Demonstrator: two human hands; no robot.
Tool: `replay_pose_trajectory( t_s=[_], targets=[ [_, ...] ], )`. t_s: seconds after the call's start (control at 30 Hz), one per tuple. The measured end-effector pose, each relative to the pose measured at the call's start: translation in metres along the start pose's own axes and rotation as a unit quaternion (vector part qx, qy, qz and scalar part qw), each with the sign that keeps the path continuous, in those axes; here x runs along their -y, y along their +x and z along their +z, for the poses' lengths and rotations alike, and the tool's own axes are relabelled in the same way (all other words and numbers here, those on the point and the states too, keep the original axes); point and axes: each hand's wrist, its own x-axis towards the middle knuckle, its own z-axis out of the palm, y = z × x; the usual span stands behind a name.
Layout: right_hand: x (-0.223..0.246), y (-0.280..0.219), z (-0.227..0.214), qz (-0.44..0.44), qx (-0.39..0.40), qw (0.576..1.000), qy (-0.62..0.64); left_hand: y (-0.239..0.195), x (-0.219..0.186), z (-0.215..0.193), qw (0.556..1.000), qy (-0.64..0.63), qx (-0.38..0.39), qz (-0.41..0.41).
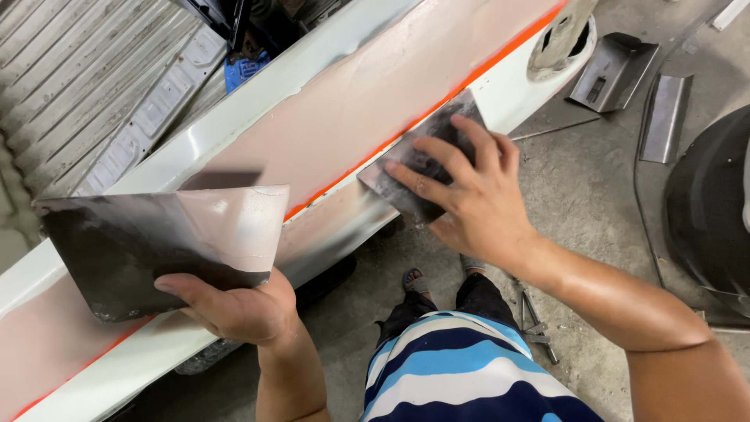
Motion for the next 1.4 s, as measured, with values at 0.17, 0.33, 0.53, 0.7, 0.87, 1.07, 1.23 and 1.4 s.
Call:
replay_pose_trajectory(
  t_s=[0.17, 0.33, 0.53, 0.7, 0.87, 1.07, 1.23, 1.4],
  targets=[
    [-0.051, 0.013, -0.044, 0.029, -0.080, 0.996, -0.016, -0.004, -0.001, 0.008, 1.000, 0.009, 0.003, 0.001],
    [-0.107, 0.038, -0.066, 0.001, -0.108, 0.994, -0.035, -0.008, 0.000, 0.017, 1.000, 0.010, 0.009, 0.000],
    [-0.126, 0.045, -0.063, 0.042, -0.048, 0.997, 0.051, -0.010, 0.001, 0.022, 1.000, 0.014, 0.014, 0.001],
    [-0.101, 0.021, -0.007, -0.014, -0.116, 0.993, 0.021, -0.010, 0.003, 0.029, 1.000, 0.025, 0.004, 0.017],
    [-0.096, -0.001, 0.027, -0.023, -0.108, 0.993, 0.030, -0.014, 0.007, 0.031, 1.000, 0.009, -0.003, 0.003],
    [-0.092, -0.018, -0.017, -0.030, -0.081, 0.996, 0.008, -0.032, 0.039, 0.031, 0.995, -0.005, -0.054, -0.083],
    [-0.064, -0.023, -0.047, -0.040, -0.076, 0.986, 0.144, -0.051, 0.073, 0.049, 0.906, 0.357, 0.161, 0.161],
    [-0.055, -0.016, -0.060, -0.058, -0.074, 0.979, 0.178, -0.076, 0.085, 0.081, 0.971, 0.103, 0.213, -0.037]
  ],
)
